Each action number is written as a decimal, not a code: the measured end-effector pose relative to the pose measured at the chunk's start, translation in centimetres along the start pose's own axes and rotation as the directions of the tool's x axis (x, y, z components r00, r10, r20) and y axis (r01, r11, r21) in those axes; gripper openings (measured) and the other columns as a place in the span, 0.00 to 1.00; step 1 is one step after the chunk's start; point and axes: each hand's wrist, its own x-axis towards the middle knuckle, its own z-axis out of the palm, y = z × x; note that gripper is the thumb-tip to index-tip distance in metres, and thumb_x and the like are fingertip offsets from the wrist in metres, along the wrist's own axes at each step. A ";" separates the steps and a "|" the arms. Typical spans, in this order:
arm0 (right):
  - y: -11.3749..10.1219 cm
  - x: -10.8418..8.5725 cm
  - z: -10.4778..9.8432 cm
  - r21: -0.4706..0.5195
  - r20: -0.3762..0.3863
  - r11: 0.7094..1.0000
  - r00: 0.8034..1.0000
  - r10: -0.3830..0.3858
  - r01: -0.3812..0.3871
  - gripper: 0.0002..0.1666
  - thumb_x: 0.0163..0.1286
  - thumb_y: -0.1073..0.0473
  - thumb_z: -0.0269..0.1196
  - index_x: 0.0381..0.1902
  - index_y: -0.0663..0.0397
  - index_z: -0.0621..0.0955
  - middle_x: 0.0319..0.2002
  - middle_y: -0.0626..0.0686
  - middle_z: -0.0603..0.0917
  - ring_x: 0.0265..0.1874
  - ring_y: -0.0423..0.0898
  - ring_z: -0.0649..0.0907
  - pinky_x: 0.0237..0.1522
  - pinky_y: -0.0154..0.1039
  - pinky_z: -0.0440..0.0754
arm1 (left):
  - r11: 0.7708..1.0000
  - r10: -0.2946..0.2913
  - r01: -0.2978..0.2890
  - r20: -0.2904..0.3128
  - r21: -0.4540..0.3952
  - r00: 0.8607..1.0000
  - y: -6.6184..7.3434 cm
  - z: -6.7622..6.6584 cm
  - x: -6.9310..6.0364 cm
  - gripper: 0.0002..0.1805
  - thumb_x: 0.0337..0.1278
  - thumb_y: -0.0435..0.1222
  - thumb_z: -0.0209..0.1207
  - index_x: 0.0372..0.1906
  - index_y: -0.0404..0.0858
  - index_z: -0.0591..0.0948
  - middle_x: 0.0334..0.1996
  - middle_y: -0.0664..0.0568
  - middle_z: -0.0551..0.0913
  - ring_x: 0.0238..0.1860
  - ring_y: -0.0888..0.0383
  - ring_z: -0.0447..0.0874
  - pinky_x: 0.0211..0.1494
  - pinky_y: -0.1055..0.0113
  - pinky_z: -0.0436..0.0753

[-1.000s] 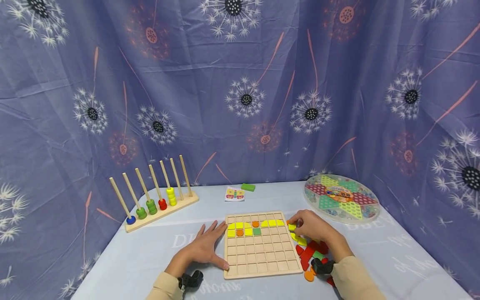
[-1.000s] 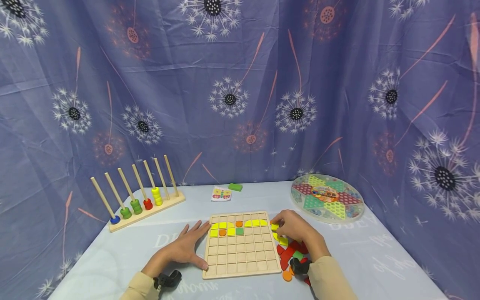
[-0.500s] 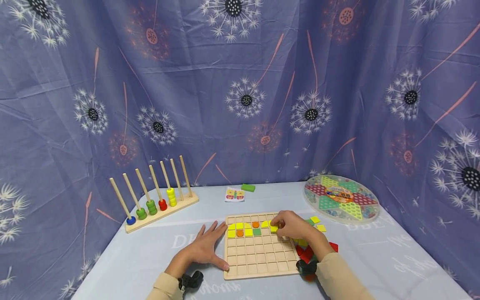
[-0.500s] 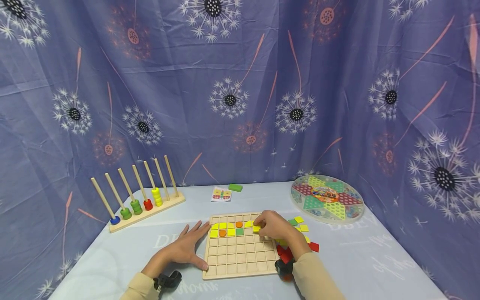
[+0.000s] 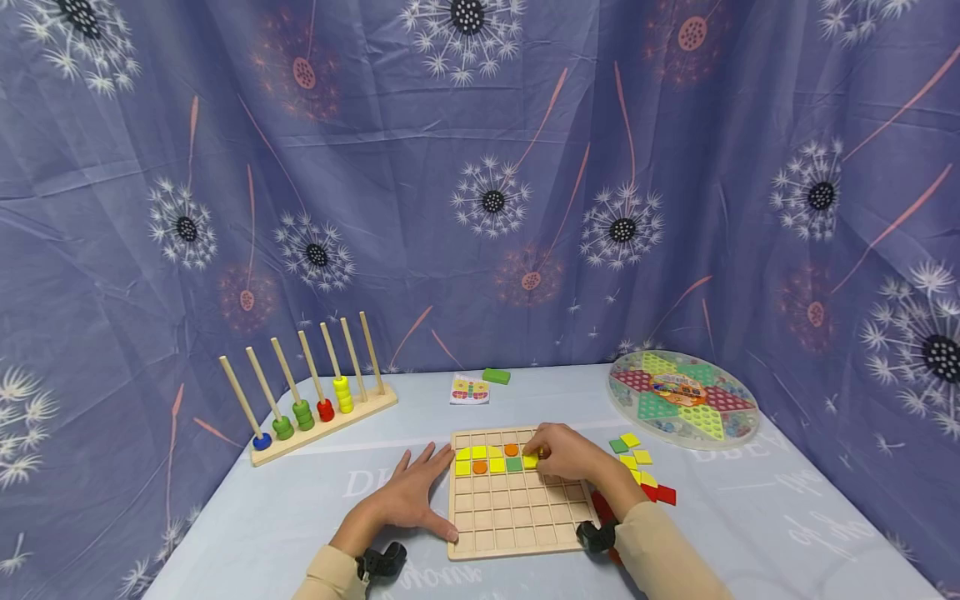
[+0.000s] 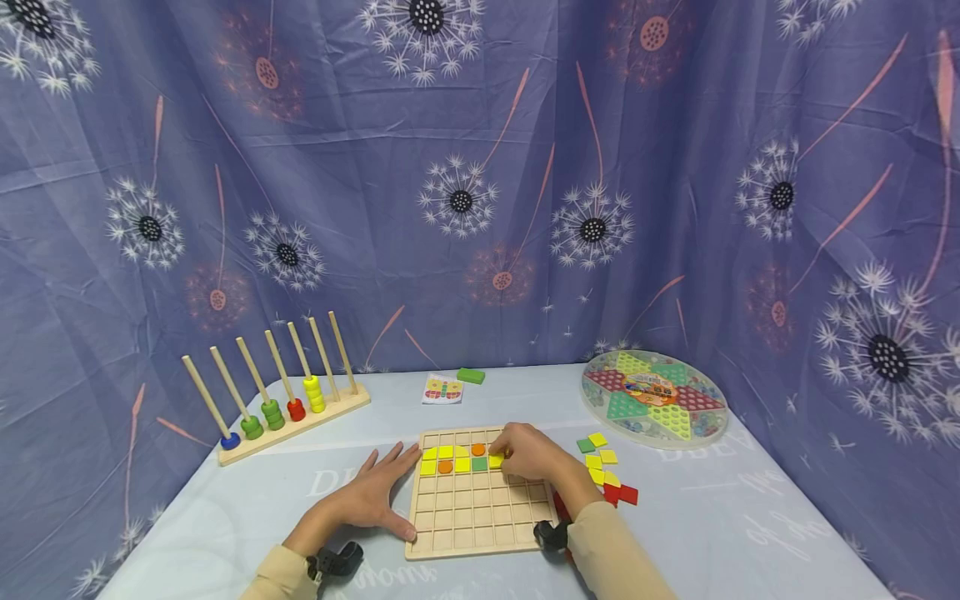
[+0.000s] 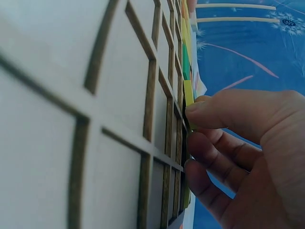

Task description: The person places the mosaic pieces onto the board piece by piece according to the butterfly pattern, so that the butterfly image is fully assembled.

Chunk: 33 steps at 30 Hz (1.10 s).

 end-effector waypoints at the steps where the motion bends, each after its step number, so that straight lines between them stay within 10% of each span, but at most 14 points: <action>1: 0.0 0.1 0.0 0.000 0.000 1.000 1.000 -0.009 0.009 0.19 0.54 0.69 0.66 0.45 0.54 0.87 0.38 0.46 0.81 0.30 0.40 0.76 0.32 0.36 0.77 | 1.000 0.000 0.000 -0.002 0.001 1.000 0.0 0.0 0.0 0.74 0.19 0.76 0.65 0.76 0.40 0.54 0.75 0.50 0.51 0.74 0.45 0.41 0.70 0.41 0.36; 20: -0.1 -0.2 0.1 -0.008 -0.009 0.999 0.999 -0.036 0.036 0.14 0.57 0.66 0.68 0.42 0.51 0.88 0.37 0.44 0.81 0.32 0.38 0.77 0.36 0.36 0.79 | 1.000 -0.003 0.003 0.008 -0.029 1.000 0.1 -0.1 0.0 0.73 0.21 0.74 0.66 0.76 0.40 0.53 0.75 0.50 0.51 0.75 0.45 0.41 0.70 0.40 0.35; 33: 2.0 -1.8 -1.9 0.109 -0.107 0.992 0.991 0.082 -0.071 0.14 0.65 0.68 0.61 0.46 0.54 0.86 0.39 0.49 0.82 0.31 0.44 0.75 0.28 0.37 0.77 | 0.999 -0.018 0.019 0.016 -0.035 1.000 0.4 -0.3 -0.1 0.73 0.21 0.73 0.67 0.76 0.39 0.54 0.75 0.50 0.52 0.74 0.45 0.41 0.70 0.40 0.35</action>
